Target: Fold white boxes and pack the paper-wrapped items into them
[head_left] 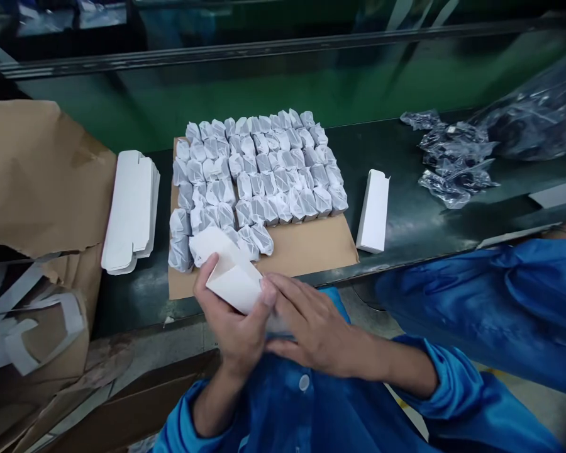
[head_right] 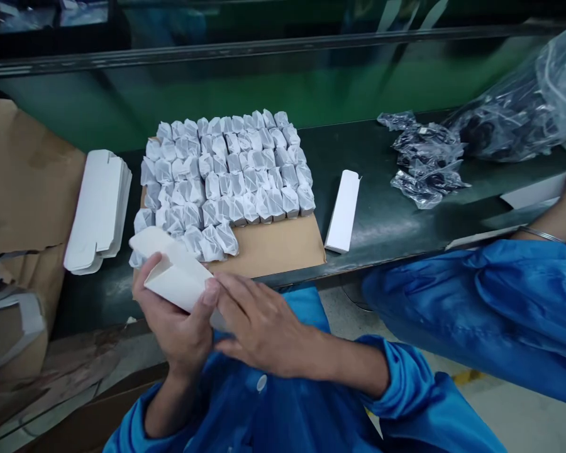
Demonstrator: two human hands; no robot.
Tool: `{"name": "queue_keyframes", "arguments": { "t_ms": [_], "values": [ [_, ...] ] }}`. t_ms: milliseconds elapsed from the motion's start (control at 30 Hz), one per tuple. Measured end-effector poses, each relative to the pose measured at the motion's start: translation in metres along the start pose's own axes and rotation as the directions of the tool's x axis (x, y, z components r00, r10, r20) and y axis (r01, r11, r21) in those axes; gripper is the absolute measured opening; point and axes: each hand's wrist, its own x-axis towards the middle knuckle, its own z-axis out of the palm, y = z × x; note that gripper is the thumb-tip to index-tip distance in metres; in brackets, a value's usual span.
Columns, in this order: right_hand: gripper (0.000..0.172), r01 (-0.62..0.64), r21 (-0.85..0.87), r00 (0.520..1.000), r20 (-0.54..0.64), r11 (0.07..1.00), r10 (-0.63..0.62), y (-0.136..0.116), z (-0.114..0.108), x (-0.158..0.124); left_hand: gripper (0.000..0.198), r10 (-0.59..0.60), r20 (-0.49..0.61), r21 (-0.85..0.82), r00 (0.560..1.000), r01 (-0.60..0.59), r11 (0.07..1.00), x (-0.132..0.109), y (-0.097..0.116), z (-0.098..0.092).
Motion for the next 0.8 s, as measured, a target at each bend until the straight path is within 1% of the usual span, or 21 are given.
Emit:
{"name": "queue_keyframes", "arguments": {
  "t_ms": [33,67,100,133,167,233,267,300,333,367,400,433,467,500,533,567,633,667,733,800],
  "values": [
    [0.065,-0.061,0.116,0.998,0.022,0.991,0.058,0.001,-0.005,0.002,0.074,-0.008,0.042,0.047,0.999,0.006,0.999,0.004,-0.003,-0.002],
    [0.068,-0.113,0.217,0.994,0.036,0.969,0.108,0.003,-0.010,0.006,0.072,-0.010,0.114,0.059,0.993,0.003,0.998,0.007,-0.006,-0.005],
    [0.067,-0.143,0.295,0.990,0.030,0.945,0.141,0.006,-0.016,0.011,0.073,0.003,0.181,0.043,0.983,-0.011,0.999,0.009,-0.009,-0.008],
    [0.061,-0.148,0.343,0.988,0.013,0.928,0.152,0.010,-0.022,0.016,0.073,0.029,0.225,0.020,0.974,-0.035,0.999,0.011,-0.011,-0.010],
    [0.051,-0.134,0.371,0.990,0.013,0.919,0.139,0.014,-0.027,0.022,0.070,0.062,0.244,0.006,0.968,-0.066,0.998,0.011,-0.012,-0.012],
    [0.037,-0.095,0.444,0.995,0.077,0.891,0.068,0.023,-0.033,0.031,0.058,0.132,0.251,0.014,0.959,-0.140,0.990,0.010,-0.013,-0.015],
    [0.032,-0.115,0.496,0.992,0.102,0.861,0.074,0.027,-0.035,0.036,0.053,0.157,0.259,0.024,0.953,-0.168,0.985,0.010,-0.013,-0.016],
    [0.030,-0.167,0.558,0.986,0.111,0.813,0.127,0.032,-0.037,0.040,0.048,0.172,0.282,0.026,0.944,-0.186,0.982,0.010,-0.013,-0.017],
    [0.028,-0.239,0.630,0.970,0.115,0.739,0.215,0.037,-0.038,0.044,0.045,0.180,0.313,0.024,0.932,-0.198,0.980,0.011,-0.012,-0.018],
    [0.028,-0.313,0.703,0.939,0.131,0.639,0.317,0.041,-0.038,0.048,0.043,0.187,0.345,0.023,0.920,-0.208,0.978,0.012,-0.012,-0.018],
    [0.029,-0.380,0.762,0.899,0.170,0.524,0.404,0.045,-0.038,0.052,0.042,0.194,0.374,0.027,0.907,-0.219,0.975,0.013,-0.011,-0.019],
    [0.032,-0.434,0.801,0.860,0.231,0.413,0.456,0.048,-0.037,0.055,0.040,0.198,0.400,0.038,0.895,-0.232,0.972,0.014,-0.010,-0.020],
    [0.034,-0.473,0.820,0.837,0.304,0.321,0.456,0.050,-0.036,0.059,0.039,0.197,0.420,0.057,0.886,-0.242,0.969,0.015,-0.009,-0.021],
    [0.034,-0.503,0.823,0.830,0.375,0.264,0.412,0.050,-0.034,0.061,0.038,0.187,0.437,0.083,0.880,-0.246,0.966,0.015,-0.008,-0.021],
    [0.032,-0.525,0.814,0.830,0.425,0.247,0.362,0.049,-0.033,0.063,0.038,0.167,0.445,0.114,0.880,-0.241,0.964,0.016,-0.008,-0.021],
    [0.028,-0.537,0.803,0.830,0.450,0.258,0.329,0.047,-0.031,0.064,0.039,0.145,0.448,0.147,0.882,-0.233,0.961,0.016,-0.008,-0.020],
    [0.024,-0.537,0.783,0.837,0.446,0.314,0.317,0.041,-0.028,0.064,0.043,0.133,0.431,0.200,0.892,-0.238,0.950,0.015,-0.011,-0.018],
    [0.022,-0.534,0.775,0.838,0.435,0.338,0.328,0.038,-0.027,0.064,0.045,0.159,0.407,0.208,0.900,-0.260,0.943,0.013,-0.013,-0.016],
    [0.018,-0.518,0.772,0.846,0.398,0.369,0.354,0.033,-0.027,0.061,0.053,0.272,0.320,0.177,0.908,-0.340,0.924,0.009,-0.018,-0.012],
    [0.015,-0.483,0.779,0.865,0.352,0.400,0.357,0.030,-0.026,0.059,0.067,0.390,0.213,0.132,0.896,-0.422,0.897,0.005,-0.021,-0.008]
  ]
}}
